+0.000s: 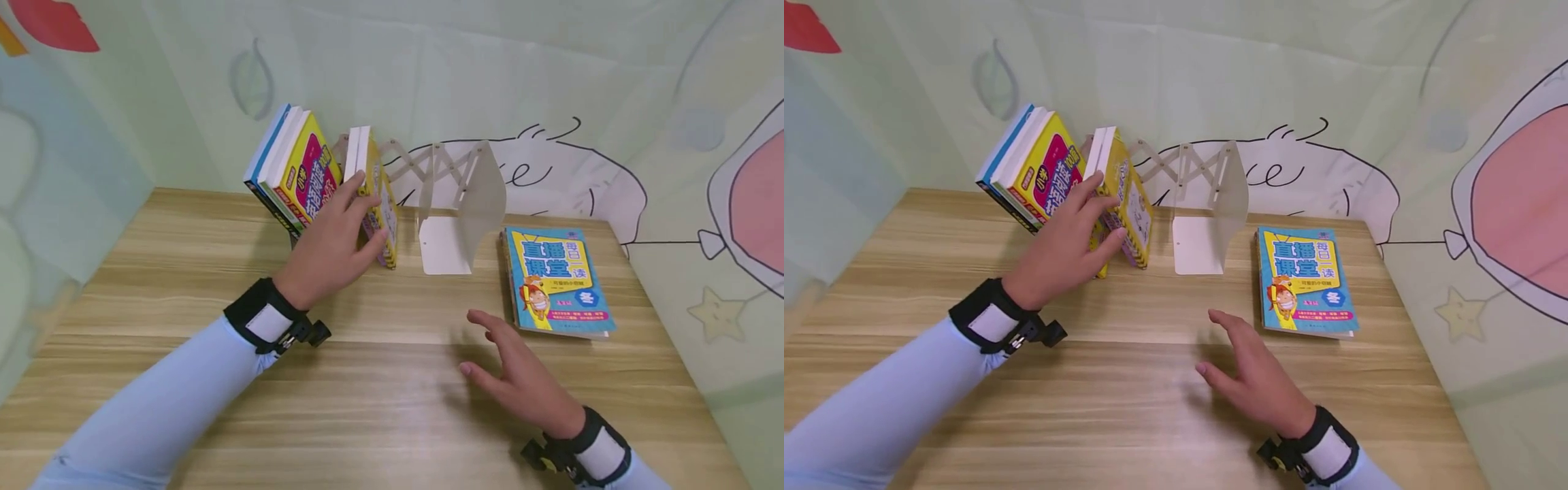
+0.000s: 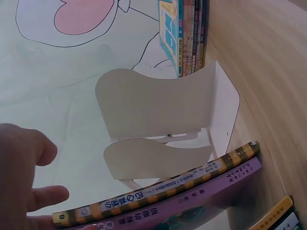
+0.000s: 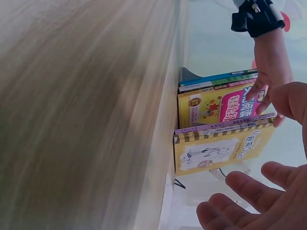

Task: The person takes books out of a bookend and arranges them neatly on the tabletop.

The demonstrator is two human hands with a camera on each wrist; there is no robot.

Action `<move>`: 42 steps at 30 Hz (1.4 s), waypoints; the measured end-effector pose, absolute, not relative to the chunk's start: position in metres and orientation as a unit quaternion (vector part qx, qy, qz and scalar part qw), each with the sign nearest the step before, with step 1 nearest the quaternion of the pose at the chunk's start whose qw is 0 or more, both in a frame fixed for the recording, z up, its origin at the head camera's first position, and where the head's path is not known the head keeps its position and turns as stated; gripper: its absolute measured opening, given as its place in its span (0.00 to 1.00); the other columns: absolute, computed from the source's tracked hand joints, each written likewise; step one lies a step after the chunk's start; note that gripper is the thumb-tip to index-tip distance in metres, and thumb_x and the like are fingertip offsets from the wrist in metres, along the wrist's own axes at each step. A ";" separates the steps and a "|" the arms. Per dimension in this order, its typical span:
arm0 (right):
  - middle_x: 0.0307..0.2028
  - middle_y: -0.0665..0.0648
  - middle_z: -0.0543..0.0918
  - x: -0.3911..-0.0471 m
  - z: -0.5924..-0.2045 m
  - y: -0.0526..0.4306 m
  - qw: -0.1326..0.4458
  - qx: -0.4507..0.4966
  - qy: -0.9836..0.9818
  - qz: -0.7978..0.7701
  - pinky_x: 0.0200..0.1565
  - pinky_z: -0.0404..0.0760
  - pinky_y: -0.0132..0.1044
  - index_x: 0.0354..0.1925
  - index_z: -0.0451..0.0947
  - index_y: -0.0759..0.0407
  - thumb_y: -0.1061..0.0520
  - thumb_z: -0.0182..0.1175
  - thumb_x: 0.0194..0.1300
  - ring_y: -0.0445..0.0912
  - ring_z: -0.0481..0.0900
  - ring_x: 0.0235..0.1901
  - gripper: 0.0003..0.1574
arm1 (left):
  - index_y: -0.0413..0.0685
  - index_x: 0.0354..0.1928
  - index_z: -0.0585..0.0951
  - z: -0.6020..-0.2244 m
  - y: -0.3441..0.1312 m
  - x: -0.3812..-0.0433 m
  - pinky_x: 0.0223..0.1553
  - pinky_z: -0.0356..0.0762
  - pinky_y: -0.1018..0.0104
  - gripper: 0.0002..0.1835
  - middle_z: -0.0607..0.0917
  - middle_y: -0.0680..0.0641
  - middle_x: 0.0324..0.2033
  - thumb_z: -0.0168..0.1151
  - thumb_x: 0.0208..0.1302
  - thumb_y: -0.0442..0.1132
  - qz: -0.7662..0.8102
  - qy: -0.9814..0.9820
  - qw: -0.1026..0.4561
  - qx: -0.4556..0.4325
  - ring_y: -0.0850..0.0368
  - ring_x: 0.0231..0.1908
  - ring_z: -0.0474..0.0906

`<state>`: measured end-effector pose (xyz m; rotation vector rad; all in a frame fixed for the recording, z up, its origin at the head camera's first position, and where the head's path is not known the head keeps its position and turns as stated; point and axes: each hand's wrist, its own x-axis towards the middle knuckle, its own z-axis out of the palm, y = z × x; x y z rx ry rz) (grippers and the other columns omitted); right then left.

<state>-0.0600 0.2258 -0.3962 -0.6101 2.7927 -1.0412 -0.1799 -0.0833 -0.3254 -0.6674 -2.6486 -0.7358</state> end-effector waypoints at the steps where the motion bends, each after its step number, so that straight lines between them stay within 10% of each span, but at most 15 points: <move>1: 0.72 0.55 0.66 -0.060 -0.396 0.226 0.051 -0.197 0.916 -0.346 0.66 0.72 0.55 0.75 0.54 0.48 0.47 0.66 0.67 0.53 0.67 0.69 0.47 | 0.40 0.64 0.75 -0.326 -0.083 -0.179 0.71 0.64 0.45 0.29 0.57 0.40 0.77 0.53 0.72 0.54 -0.259 -0.923 0.161 -0.234 0.42 0.75 0.56; 12: 0.71 0.56 0.67 -0.062 -0.399 0.224 0.053 -0.200 0.913 -0.351 0.66 0.72 0.54 0.76 0.53 0.47 0.50 0.67 0.66 0.51 0.67 0.70 0.48 | 0.38 0.59 0.80 -0.334 -0.083 -0.176 0.52 0.84 0.56 0.21 0.69 0.34 0.61 0.59 0.70 0.41 -0.278 -0.901 0.246 -0.223 0.43 0.61 0.70; 22: 0.71 0.56 0.67 -0.061 -0.402 0.223 0.057 -0.198 0.913 -0.354 0.66 0.72 0.55 0.75 0.54 0.46 0.49 0.66 0.67 0.51 0.67 0.70 0.47 | 0.41 0.53 0.84 -0.328 -0.081 -0.169 0.31 0.70 0.65 0.14 0.74 0.43 0.36 0.65 0.68 0.38 -0.268 -0.888 0.312 -0.208 0.52 0.35 0.69; 32: 0.71 0.55 0.67 -0.060 -0.404 0.221 0.072 -0.189 0.911 -0.359 0.65 0.73 0.55 0.74 0.55 0.45 0.51 0.66 0.67 0.52 0.67 0.69 0.45 | 0.42 0.58 0.79 -0.333 -0.084 -0.160 0.31 0.82 0.62 0.19 0.66 0.36 0.56 0.52 0.66 0.34 -0.367 -0.895 0.206 -0.149 0.44 0.46 0.77; 42: 0.70 0.54 0.67 -0.061 -0.406 0.220 0.075 -0.188 0.910 -0.362 0.65 0.73 0.54 0.74 0.56 0.46 0.50 0.66 0.68 0.50 0.68 0.69 0.44 | 0.38 0.53 0.75 -0.344 -0.090 -0.153 0.23 0.82 0.65 0.15 0.74 0.40 0.45 0.58 0.73 0.41 -0.262 -0.923 0.217 -0.180 0.50 0.32 0.81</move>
